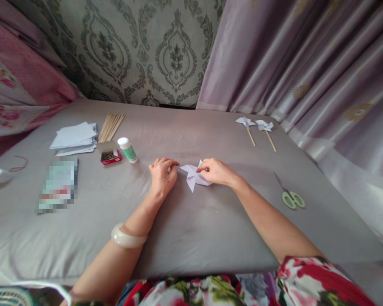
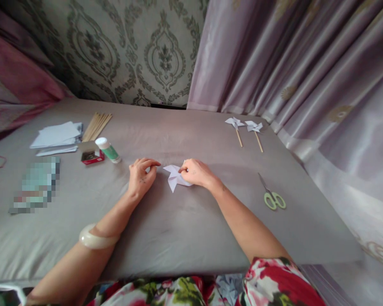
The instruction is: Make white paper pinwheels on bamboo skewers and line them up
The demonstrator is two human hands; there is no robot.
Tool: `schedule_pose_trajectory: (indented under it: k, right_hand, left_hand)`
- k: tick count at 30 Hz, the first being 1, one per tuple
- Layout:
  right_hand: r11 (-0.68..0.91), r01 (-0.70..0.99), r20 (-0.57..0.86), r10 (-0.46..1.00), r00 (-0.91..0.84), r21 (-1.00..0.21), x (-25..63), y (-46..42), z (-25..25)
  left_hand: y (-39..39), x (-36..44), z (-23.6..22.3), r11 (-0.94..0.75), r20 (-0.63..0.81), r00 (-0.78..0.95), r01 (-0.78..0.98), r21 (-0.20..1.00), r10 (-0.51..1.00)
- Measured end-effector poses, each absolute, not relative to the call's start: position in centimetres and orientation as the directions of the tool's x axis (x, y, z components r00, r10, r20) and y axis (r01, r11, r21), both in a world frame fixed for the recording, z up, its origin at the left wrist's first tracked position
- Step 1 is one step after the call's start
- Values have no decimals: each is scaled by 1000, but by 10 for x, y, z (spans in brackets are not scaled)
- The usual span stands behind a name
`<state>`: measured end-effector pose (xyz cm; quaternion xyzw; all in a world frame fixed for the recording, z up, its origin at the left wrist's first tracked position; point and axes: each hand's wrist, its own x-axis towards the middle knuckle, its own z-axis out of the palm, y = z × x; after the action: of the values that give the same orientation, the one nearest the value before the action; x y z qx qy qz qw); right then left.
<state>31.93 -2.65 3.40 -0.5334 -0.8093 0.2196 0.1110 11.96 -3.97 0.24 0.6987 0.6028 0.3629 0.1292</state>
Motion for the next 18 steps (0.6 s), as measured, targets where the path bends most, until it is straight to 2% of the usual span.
schedule_pose_trajectory:
  k: [6,12,15,18]
  right_hand:
    - [175,763,79,984,-162,-622,335,-39,26]
    - [225,706,93,971,-221,-671,330,-64,17]
    - [236,722,94,968,-232,-650,324,-74,12]
    - [245,745,98,967,-237,-621,320,-79,9]
  left_hand:
    - [-36,119,1,-197,337,-59,713,673,940]
    - [-39,123,4,-251,330,30,716,651,943]
    - [-41,126,5,-302,318,119,721,624,941]
    - [-41,127,3,-304,302,136,721,623,943]
